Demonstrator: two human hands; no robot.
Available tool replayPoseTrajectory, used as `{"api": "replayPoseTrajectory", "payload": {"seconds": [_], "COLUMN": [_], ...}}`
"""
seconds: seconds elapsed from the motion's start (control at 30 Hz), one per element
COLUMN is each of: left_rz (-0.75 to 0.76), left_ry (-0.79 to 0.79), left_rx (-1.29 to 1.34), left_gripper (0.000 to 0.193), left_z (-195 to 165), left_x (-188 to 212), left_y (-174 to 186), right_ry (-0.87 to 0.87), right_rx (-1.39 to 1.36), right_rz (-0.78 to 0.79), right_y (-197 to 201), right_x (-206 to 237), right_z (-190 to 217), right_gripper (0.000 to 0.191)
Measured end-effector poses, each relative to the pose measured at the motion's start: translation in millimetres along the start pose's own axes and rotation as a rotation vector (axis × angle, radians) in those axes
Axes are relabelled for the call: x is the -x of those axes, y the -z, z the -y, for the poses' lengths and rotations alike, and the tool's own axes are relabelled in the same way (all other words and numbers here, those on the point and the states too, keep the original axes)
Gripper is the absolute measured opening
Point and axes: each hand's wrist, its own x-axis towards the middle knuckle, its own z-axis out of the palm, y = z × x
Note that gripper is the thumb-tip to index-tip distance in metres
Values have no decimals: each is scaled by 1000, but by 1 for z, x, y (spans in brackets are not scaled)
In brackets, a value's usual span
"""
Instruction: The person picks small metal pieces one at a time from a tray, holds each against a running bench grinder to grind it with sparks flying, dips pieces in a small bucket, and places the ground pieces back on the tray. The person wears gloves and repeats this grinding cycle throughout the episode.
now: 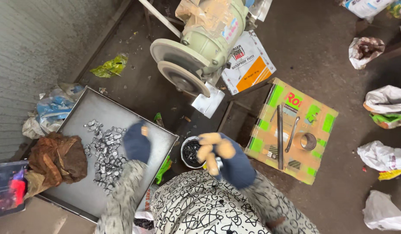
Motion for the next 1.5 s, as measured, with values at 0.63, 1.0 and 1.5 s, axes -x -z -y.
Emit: {"api": "replayPoseTrajectory", "payload": {"seconds": [0.63, 1.0, 1.5], "left_rz": [131, 120, -50], "left_ry": [-333, -162, -95], "left_rx": [-344, -278, 236], "left_gripper": [15, 17, 38], "left_z": [-119, -131, -65], "left_x": [-60, -36, -1], "left_y": [-62, -81, -7], "right_ry": [386, 542, -447], "right_rx": [1654, 1636, -385], "right_rz": [-86, 426, -353], "right_y": [125, 154, 92], "right_x": [-122, -177, -20], "right_z": [9, 44, -110], "right_gripper": [26, 31, 34]}}
